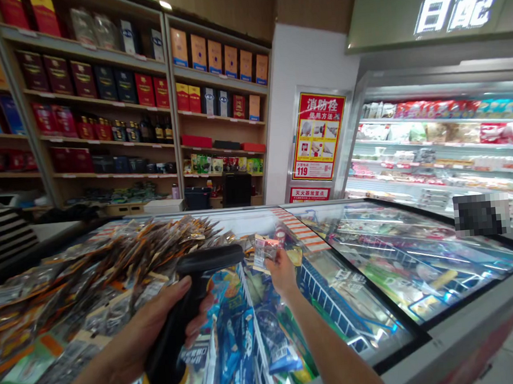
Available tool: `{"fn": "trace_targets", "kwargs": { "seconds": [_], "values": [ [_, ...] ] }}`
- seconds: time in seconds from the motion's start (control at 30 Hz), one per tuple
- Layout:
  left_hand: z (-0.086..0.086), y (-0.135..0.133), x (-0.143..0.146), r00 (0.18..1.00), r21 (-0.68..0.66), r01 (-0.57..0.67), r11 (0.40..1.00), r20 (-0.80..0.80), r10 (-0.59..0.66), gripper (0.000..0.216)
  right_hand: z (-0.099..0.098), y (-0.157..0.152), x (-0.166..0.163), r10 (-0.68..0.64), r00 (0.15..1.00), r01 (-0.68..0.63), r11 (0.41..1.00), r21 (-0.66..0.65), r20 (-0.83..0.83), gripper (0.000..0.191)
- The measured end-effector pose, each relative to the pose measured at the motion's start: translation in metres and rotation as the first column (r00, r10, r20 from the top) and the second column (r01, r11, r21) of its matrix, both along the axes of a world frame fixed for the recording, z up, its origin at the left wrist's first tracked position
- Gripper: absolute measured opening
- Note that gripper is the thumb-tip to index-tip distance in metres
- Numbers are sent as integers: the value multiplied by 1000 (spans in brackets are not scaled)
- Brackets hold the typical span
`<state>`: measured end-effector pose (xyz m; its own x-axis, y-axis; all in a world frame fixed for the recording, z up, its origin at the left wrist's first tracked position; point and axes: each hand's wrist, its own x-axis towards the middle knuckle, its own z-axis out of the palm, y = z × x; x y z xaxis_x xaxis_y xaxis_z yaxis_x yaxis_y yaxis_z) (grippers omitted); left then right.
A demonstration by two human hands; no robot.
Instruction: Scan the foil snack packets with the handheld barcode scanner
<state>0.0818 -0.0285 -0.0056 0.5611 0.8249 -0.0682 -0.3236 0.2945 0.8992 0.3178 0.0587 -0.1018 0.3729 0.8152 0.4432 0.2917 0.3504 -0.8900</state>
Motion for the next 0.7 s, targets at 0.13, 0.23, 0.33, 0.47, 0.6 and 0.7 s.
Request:
{"fn": "trace_targets", "kwargs": {
  "seconds": [0.13,0.23,0.33,0.47,0.6,0.7],
  "values": [
    [0,-3,-1,999,20,40,999,-8,-40,29,-1,1,6,-49,999,49,999,-18,2,23],
    [0,-4,1,997,62,12,998,-82,-6,27,1,2,13,-62,997,60,997,-42,-52,26],
    [1,-3,2,987,106,22,994,-163,-4,29,3,0,18,-23,995,20,999,-35,-97,25],
    [0,-1,2,979,151,42,988,-203,-10,31,6,-5,20,-56,996,54,998,-35,-75,29],
    [-2,0,1,978,155,65,986,-206,-32,31,11,-11,18,-88,994,83,995,-61,-72,30],
    [-2,-1,1,980,173,80,982,-195,-46,28,15,-14,17,-65,985,50,994,-97,-159,28]
  ]
}}
